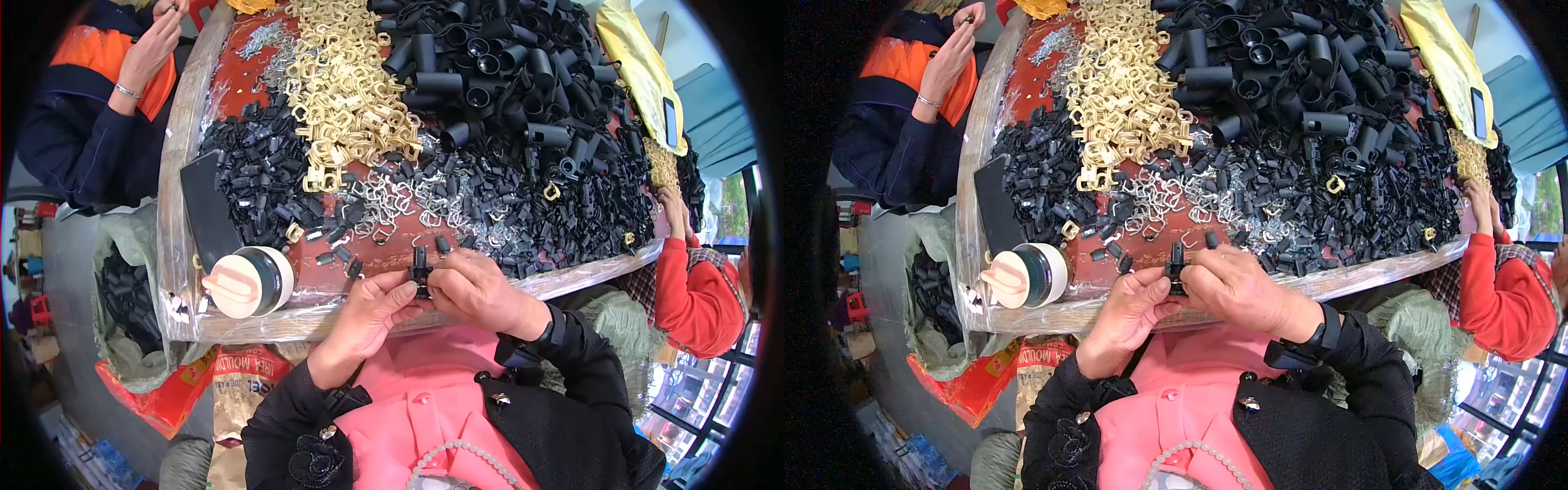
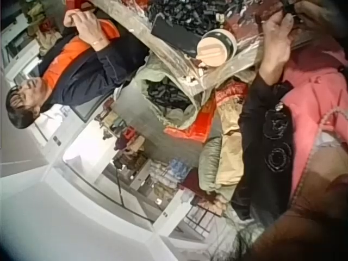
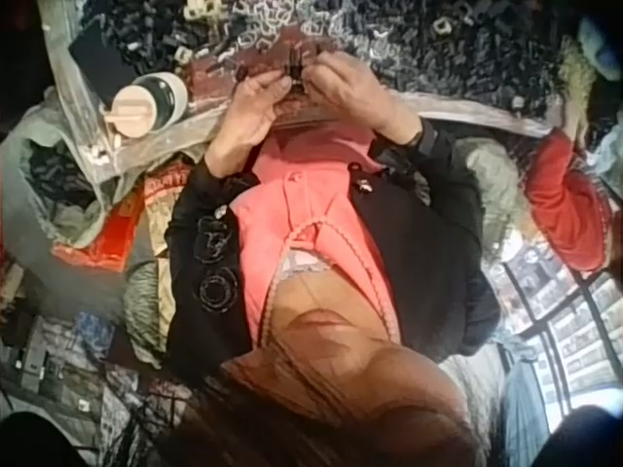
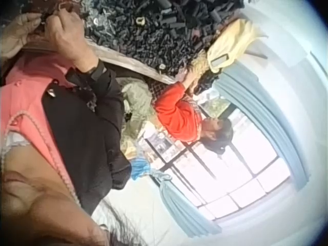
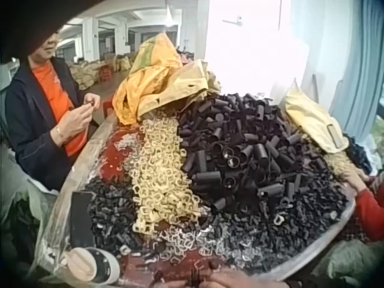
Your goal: The person assembles components by hand by fitting a small beige clip into a black plastic housing. After completing several units, the person gathers the finished items and places them into a large green sack.
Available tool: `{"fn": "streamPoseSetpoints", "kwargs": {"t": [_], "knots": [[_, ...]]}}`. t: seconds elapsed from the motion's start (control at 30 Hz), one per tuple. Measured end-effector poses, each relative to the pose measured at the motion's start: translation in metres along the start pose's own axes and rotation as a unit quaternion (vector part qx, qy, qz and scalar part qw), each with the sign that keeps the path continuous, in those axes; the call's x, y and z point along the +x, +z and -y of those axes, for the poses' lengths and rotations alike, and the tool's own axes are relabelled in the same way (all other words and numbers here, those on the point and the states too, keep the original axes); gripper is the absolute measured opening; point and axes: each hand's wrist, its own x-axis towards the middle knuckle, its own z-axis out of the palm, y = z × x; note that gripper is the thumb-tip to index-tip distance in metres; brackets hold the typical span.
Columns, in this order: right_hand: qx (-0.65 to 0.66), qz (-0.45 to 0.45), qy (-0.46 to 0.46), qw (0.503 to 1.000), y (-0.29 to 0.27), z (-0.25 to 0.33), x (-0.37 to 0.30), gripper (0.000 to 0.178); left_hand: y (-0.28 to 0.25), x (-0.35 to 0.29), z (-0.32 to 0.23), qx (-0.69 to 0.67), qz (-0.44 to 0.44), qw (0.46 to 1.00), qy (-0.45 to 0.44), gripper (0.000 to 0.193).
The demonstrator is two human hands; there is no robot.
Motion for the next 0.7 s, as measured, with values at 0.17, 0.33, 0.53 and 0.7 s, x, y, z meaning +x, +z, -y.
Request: {"fn": "streamPoseSetpoints", "kwargs": {"t": [0.17, 0.33, 0.53, 0.7], "knots": [[0.122, 0.113, 0.140, 0.976, -0.011, 0.006, 0.007, 0.018, -0.001, -0.006, -0.001, 0.028, -0.020, 0.999, 0.005, 0.031], [0.351, 0.157, 0.340, 0.858, -0.004, -0.004, 0.011, 0.021, -0.010, -0.009, -0.004, 0.043, -0.013, 0.999, 0.005, 0.029], [0.537, 0.183, 0.358, 0.741, 0.010, -0.022, 0.023, 0.025, -0.010, -0.014, -0.018, 0.027, 0.001, 0.999, 0.020, 0.029], [-0.085, 0.044, 0.135, 0.986, -0.002, -0.070, 0.069, 0.018, -0.025, -0.015, -0.021, 0.031, -0.010, 0.999, 0.023, 0.027]]}}
